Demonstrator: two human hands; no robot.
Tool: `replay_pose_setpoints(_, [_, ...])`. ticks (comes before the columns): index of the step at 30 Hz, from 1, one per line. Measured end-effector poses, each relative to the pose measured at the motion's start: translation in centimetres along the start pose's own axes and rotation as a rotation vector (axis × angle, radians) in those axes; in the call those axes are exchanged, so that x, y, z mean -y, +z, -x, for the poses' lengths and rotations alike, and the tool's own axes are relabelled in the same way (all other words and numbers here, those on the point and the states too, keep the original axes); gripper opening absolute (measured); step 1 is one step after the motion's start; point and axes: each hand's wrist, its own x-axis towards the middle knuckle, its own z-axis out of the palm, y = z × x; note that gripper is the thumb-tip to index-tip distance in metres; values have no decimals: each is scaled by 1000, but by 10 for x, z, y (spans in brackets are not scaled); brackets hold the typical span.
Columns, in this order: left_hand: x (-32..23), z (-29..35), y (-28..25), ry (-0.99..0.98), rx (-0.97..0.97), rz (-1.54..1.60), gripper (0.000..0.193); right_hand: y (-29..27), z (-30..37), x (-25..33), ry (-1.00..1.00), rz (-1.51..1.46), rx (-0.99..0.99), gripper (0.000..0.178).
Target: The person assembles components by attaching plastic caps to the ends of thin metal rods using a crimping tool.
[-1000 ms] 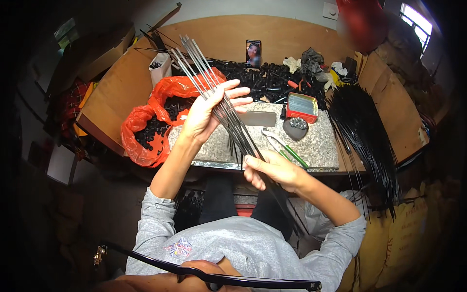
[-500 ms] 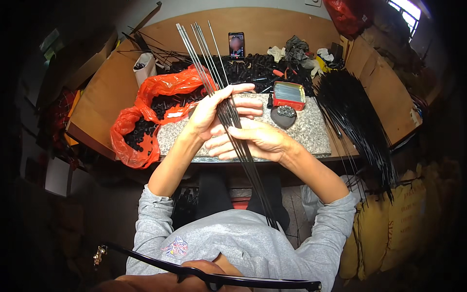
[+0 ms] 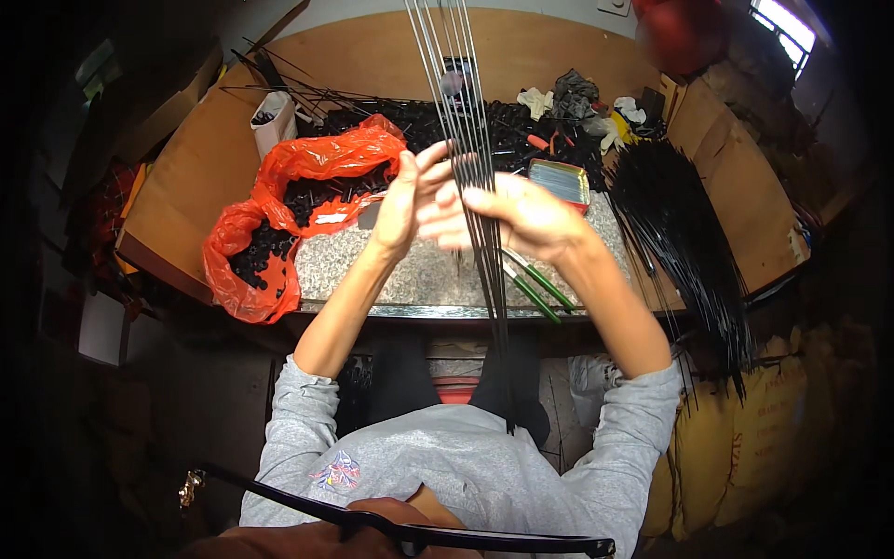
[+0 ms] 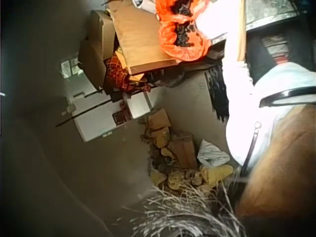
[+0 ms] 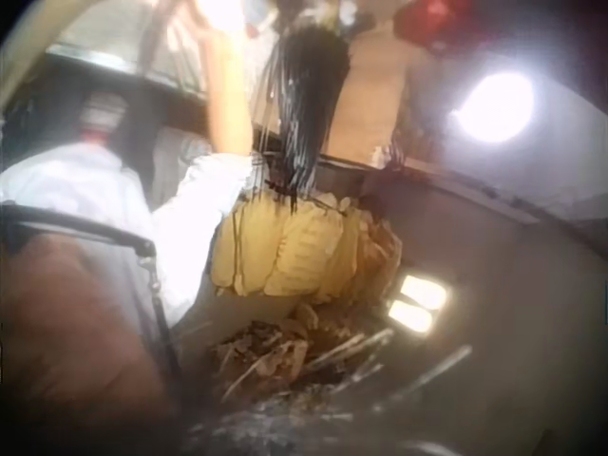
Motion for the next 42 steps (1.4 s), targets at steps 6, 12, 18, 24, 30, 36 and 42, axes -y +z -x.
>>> replay_pose_setpoints(6, [10,17,-39,225,-233,-453,54,-21,-48,26,-143,26,2,31])
replay_pose_setpoints(12, [21,33,-51,314,81,-749,75,-23,-14,-104,-134,298,30,44])
replay_pose_setpoints(18, [40,45,-33,222,722,-896,48,-30,12,-140,-60,969,-61,31])
replay_pose_setpoints(24, [81,86,-19,325,650,-1159,59,-51,62,-124,-238,1606,-379,43])
replay_pose_setpoints(30, [105,95,-26,303,742,-1474,62,-75,86,-138,34,1672,-674,54])
replay_pose_setpoints(36, [101,109,-29,50,365,-1468,80,-68,79,-124,-32,1732,-709,43])
replay_pose_setpoints(42, [102,111,-31,61,306,-1390,72,-58,-1,-141,-4,755,-590,34])
